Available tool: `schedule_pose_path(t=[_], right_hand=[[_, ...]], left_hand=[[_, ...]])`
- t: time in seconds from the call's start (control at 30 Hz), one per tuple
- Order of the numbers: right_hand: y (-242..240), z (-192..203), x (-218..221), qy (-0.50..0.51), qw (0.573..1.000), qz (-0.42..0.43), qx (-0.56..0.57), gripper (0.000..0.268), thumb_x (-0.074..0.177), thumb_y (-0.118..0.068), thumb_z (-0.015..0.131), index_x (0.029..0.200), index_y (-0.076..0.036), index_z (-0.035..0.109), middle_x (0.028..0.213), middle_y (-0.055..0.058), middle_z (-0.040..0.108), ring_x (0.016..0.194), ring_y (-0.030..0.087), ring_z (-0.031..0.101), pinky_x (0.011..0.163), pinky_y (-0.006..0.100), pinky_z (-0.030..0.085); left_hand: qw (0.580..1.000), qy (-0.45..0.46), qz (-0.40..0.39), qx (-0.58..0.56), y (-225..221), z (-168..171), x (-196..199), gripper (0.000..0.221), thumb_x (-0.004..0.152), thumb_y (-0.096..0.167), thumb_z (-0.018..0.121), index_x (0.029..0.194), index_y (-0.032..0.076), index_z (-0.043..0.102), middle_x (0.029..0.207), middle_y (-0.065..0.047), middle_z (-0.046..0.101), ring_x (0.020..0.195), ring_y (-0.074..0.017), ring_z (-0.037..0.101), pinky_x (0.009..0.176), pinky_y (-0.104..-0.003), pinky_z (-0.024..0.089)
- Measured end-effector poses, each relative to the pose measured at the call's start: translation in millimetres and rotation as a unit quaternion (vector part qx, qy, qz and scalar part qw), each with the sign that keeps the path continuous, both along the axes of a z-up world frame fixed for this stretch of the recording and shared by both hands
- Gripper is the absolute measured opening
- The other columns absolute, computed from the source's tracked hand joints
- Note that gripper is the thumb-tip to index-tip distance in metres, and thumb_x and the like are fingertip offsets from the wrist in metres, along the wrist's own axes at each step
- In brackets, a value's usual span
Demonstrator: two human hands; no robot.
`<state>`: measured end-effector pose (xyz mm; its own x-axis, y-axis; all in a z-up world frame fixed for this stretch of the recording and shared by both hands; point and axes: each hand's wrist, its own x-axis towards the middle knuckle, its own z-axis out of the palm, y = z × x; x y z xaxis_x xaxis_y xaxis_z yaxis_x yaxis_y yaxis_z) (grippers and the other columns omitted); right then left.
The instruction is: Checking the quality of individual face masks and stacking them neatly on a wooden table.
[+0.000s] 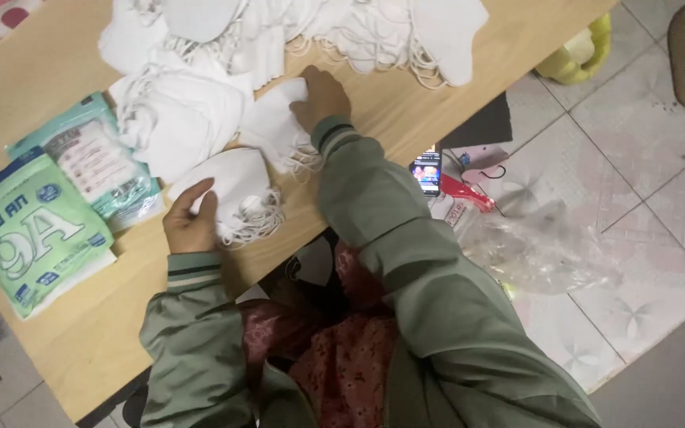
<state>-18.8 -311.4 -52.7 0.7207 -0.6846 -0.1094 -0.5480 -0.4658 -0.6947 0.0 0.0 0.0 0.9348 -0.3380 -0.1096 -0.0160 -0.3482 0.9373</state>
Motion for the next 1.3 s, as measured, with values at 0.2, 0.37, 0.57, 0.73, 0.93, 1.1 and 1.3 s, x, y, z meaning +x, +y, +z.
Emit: schedule_pose_path(t=[0.2,0.37,0.57,0.73,0.93,1.1,1.3], right_hand=[[-9.4,11.6,-10.1,-0.004,0.999,-0.027,-0.034,0.036,0.089,-0.025,0.075,0.121,-0.015,0.063,0.117,0.011,0.065,0.108,0.033,0.063,0.079,0.051,0.057],[-14.5,-1.4,-8.7,-0.109,0.975,-0.024,-0.19,0.02,0.088,-0.022,0.072,0.106,-0.012,0.071,0.106,0.011,0.064,0.096,0.035,0.06,0.07,0.05,0.055],[30.2,25.0,-4.8,-0.32,0.947,-0.008,0.006,0.042,0.102,-0.036,0.051,0.129,-0.005,0.059,0.119,0.016,0.071,0.109,0.033,0.068,0.088,0.044,0.058],[82.5,31.5,-3.3,-0.325,0.906,-0.029,0.269,0.045,0.098,-0.033,0.071,0.132,-0.006,0.059,0.121,0.024,0.071,0.126,0.039,0.063,0.111,0.051,0.051],[108.8,22.9,-4.7,-0.22,0.92,0.098,0.311,0.046,0.101,-0.028,0.067,0.145,-0.029,0.053,0.145,0.015,0.061,0.14,0.036,0.054,0.12,0.049,0.046],[111.8,22.1,-13.1,-0.165,0.956,0.175,0.169,0.036,0.105,-0.021,0.057,0.141,-0.026,0.054,0.137,0.011,0.067,0.135,0.032,0.06,0.116,0.048,0.05],[106.3,62.3,-25.4,-0.077,0.964,0.243,0.069,0.036,0.106,-0.019,0.049,0.142,-0.018,0.053,0.126,0.013,0.07,0.121,0.03,0.071,0.1,0.045,0.061]], left_hand=[[0.997,-0.022,0.01,0.079,-2.2,-10.5,0.0,0.027,0.098,0.018,0.071,0.124,0.019,0.077,0.072,0.012,0.059,0.049,-0.0007,0.029,0.048,-0.017,0.033],[0.994,-0.089,-0.018,0.059,1.6,-27.5,6.3,0.024,0.098,0.015,0.072,0.122,0.014,0.075,0.113,-0.002,0.074,0.078,-0.0054,0.053,0.071,-0.021,0.049],[0.999,-0.031,0.016,0.039,-11.3,-2.6,-1.7,0.023,0.096,0.019,0.072,0.118,0.013,0.075,0.118,-0.003,0.074,0.112,-0.0116,0.067,0.101,-0.025,0.055],[0.993,0.02,0.061,-0.104,-15.7,0.9,-5.1,0.03,0.106,0.038,0.072,0.119,0.011,0.076,0.109,-0.013,0.072,0.102,-0.0168,0.068,0.097,-0.036,0.058],[0.973,0.108,0.096,-0.178,-15.5,4.3,-5.0,0.028,0.104,0.031,0.074,0.113,0.005,0.068,0.105,-0.012,0.072,0.101,-0.0182,0.072,0.095,-0.038,0.061],[0.976,0.087,0.128,-0.15,45.5,-122.3,55.9,0.025,0.104,0.027,0.078,0.107,0.004,0.069,0.093,-0.012,0.075,0.09,-0.0191,0.077,0.083,-0.035,0.064],[0.971,-0.222,0.074,-0.04,8.8,-54.5,14.8,0.019,0.103,0.003,0.075,0.117,-0.009,0.07,0.136,-0.032,0.047,0.131,-0.0473,0.052,0.11,-0.059,0.043]])
